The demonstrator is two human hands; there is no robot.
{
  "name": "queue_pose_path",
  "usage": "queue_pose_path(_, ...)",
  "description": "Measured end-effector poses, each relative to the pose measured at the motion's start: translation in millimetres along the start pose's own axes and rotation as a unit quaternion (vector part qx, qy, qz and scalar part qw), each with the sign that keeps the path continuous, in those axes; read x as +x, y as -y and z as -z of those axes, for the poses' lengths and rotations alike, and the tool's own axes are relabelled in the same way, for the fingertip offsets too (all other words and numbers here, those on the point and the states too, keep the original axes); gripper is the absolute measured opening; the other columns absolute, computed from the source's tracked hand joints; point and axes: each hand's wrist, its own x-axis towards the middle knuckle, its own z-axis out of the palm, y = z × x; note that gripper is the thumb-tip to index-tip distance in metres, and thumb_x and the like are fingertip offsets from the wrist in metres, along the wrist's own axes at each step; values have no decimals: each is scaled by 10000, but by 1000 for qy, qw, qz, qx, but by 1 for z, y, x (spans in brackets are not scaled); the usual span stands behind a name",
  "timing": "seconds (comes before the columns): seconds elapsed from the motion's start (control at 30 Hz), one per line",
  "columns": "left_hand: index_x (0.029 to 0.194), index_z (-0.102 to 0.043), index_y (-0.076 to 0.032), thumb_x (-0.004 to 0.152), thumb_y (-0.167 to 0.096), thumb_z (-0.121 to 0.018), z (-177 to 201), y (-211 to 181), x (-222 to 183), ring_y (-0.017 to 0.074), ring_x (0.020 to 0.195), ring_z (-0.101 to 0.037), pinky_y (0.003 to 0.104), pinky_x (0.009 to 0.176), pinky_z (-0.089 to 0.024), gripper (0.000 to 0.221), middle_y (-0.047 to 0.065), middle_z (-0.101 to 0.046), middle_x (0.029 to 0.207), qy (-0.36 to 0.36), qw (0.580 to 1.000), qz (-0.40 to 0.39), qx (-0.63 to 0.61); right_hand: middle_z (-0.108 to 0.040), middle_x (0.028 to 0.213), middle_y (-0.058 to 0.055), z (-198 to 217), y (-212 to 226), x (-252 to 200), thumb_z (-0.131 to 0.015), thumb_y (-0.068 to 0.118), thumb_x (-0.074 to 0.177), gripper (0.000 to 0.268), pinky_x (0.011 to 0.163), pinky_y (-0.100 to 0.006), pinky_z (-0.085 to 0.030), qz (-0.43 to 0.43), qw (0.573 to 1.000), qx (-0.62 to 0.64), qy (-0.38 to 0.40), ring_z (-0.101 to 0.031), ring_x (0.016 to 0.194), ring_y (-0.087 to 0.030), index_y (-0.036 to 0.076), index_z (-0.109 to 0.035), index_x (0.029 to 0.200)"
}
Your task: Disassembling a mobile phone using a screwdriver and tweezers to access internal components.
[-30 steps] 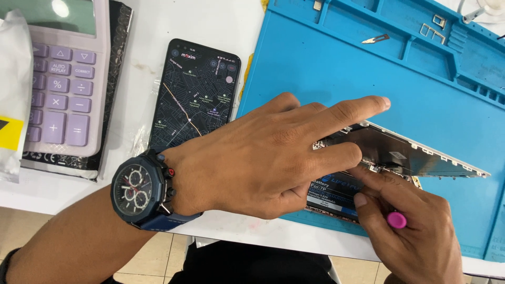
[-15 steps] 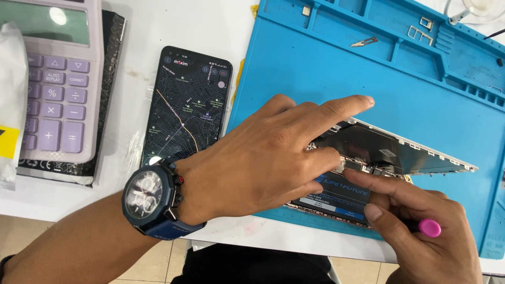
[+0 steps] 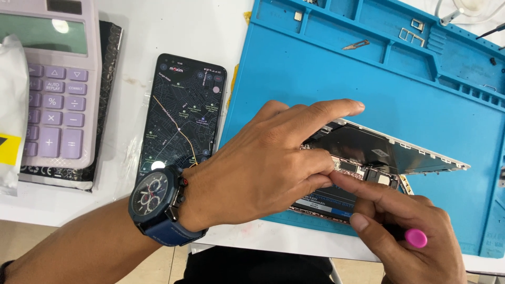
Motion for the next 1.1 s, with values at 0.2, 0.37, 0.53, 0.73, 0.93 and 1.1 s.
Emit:
queue_pose_path(0.2, 926, -688, -83, 1040, -158, -641, 9, -5, 3, 360, 1215, -619, 547, 907, -403, 144, 195, -391, 1599, 20, 999, -6, -36, -477, 562, 30, 12, 2, -8, -694, 185, 833, 565, 446, -270, -325, 11, 999, -37, 4, -373, 471, -133, 137, -735, 1394)
queue_pose_path(0.37, 928, -723, -143, 1040, -190, -634, 8, -4, 7, 409, 1320, -586, 569, 924, -417, 151, 219, -405, 1575, 14, 1000, -9, -14, -548, 556, -16, 31, 5, -17, -663, 138, 829, 542, 438, -280, -319, -17, 992, -78, -100, -429, 455, -121, 75, -735, 1363)
queue_pose_path(0.53, 940, -712, -175, 1012, -146, -677, 5, -5, 5, 355, 1178, -660, 547, 949, -410, 85, 204, -441, 1562, -9, 1000, -7, -16, -544, 656, -87, 50, -25, -25, -620, 11, 942, 381, 503, -293, -317, -62, 978, -78, -182, -432, 521, -169, 17, -711, 1313)
queue_pose_path(0.73, 897, -691, -141, 967, -152, -646, 9, -14, 13, 246, 971, -712, 514, 903, -383, 83, 243, -477, 1541, 4, 1000, -1, -24, -541, 987, -148, 88, -78, 8, -579, -7, 993, 339, 816, -402, -403, -17, 946, -199, -257, -500, 871, -269, -8, -540, 1330)
queue_pose_path(0.93, 929, -711, -173, 975, -213, -619, 6, -14, 13, 354, 1327, -562, 546, 921, -398, 110, 197, -443, 1577, 29, 999, 34, -29, -620, 1228, -172, 101, -67, 29, -622, 304, 959, 568, 859, -497, -547, -99, 935, -314, -132, -672, 995, -315, 76, -529, 1470)
queue_pose_path(1.1, 943, -749, -208, 966, -232, -628, 6, -17, 13, 381, 1358, -535, 560, 881, -399, 125, 158, -451, 1579, 47, 997, 53, -25, -681, 1234, -172, 143, -48, 45, -662, 333, 986, 464, 851, -470, -569, -113, 925, -315, -178, -680, 1034, -296, 59, -614, 1357)
